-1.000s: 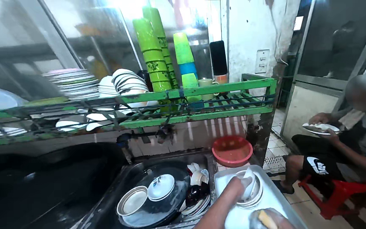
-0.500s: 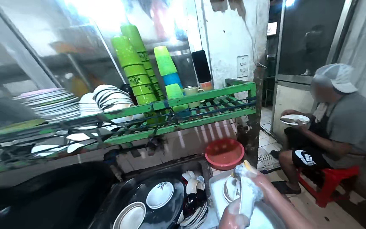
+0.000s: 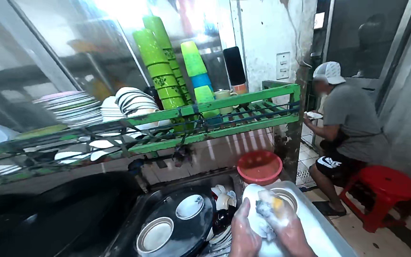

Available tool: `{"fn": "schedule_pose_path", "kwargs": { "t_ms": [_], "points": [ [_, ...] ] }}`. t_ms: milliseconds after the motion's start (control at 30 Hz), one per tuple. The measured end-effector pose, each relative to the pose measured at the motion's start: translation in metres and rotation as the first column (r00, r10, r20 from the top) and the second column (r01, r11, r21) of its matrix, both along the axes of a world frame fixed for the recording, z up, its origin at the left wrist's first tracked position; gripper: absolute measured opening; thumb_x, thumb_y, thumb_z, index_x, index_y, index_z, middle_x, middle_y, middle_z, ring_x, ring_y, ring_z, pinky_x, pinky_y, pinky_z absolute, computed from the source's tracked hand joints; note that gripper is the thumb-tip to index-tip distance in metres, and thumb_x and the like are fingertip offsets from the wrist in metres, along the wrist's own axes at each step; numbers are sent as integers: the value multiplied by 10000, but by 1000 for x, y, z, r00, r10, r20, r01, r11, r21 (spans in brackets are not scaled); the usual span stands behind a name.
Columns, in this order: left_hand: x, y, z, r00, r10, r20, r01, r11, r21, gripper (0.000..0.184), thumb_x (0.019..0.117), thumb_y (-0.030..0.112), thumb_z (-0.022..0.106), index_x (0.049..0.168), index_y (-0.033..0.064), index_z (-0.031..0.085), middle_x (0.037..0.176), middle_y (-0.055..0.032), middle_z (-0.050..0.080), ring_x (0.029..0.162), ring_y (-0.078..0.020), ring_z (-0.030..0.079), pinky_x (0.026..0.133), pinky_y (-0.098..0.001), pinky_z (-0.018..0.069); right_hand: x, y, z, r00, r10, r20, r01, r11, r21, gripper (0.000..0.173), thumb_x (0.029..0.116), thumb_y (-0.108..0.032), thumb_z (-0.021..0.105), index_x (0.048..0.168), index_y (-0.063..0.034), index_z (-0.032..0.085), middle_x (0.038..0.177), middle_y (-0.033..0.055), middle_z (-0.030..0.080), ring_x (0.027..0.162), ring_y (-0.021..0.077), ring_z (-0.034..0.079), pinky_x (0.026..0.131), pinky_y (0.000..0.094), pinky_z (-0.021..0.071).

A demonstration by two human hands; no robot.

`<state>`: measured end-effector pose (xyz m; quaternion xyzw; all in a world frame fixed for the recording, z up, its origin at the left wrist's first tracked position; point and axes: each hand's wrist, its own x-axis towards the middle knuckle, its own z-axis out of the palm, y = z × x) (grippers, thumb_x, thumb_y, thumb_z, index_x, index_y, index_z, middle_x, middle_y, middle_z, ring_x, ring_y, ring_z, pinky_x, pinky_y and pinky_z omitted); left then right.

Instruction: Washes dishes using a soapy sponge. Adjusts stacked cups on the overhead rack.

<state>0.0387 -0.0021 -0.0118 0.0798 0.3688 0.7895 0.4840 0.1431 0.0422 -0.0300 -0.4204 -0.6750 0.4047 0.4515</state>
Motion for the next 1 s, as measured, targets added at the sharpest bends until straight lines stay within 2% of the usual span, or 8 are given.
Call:
{"fn": "schedule_pose_path", "kwargs": {
  "t_ms": [133,233,367,500,600,700,867,1000],
  "points": [
    [3,-7,-10,985,-95,-144,86,994,-71,308,1092,163,409,1221,-50,589,1029,-191,711,937,-258,723,836,-440,615,10,44,1,1000,11,14,-6,963,-269,619,931,-199,721,1434,76,489,1366,250,598,1285,300,580,1112,449,455],
    [13,-5,-14,886,-166,-433,65,969,-238,390,1111,240,408,1308,-32,607,1212,-176,682,1105,-212,679,966,-393,567,2,60,37,910,162,380,-41,950,-308,595,950,-351,715,1405,3,567,1330,248,628,1283,372,582,1107,550,435],
    [9,13,-5,978,23,-207,-58,985,-165,344,1101,220,329,1216,19,584,1044,-137,661,961,-208,665,820,-396,571,-13,12,52,776,139,615,-267,956,121,479,968,-384,647,1384,-147,642,1269,128,704,1198,318,660,1023,549,510],
    [-23,21,6,992,125,12,-123,989,-83,352,1101,257,367,1215,-4,574,990,-173,672,881,-253,689,750,-435,595,-8,11,-20,977,139,161,-210,749,628,381,902,-268,692,1208,-42,717,1323,171,683,1325,346,590,1133,564,441],
    [-29,13,5,991,58,117,-50,996,-74,404,1098,328,353,1286,29,550,1097,-198,680,982,-310,696,813,-521,592,2,29,-20,990,75,-121,-60,991,117,573,860,-258,768,1310,63,615,1260,182,684,1189,212,654,1045,388,527],
    [-22,4,-1,999,-42,-31,38,991,-126,367,1102,256,383,1284,-4,567,1096,-203,695,986,-302,708,834,-501,601,11,64,0,990,95,-102,-117,964,-238,531,916,-199,744,1372,7,563,1242,164,669,1135,203,654,1005,402,535],
    [-4,-12,-2,592,-279,-756,21,943,-331,294,1069,134,458,1166,-25,686,1094,-113,708,1031,-123,659,953,-303,527,-4,39,39,885,198,422,-236,971,40,579,913,-542,677,1279,-94,697,1180,143,726,1125,309,686,984,559,527],
    [-10,-12,11,807,-98,-582,30,992,-125,360,1086,191,378,1222,-36,622,1039,-116,716,946,-155,708,868,-358,605,5,71,20,966,162,-200,-227,900,-372,434,947,-186,702,1341,-45,584,1094,112,699,944,174,679,820,372,579]
  ]
}}
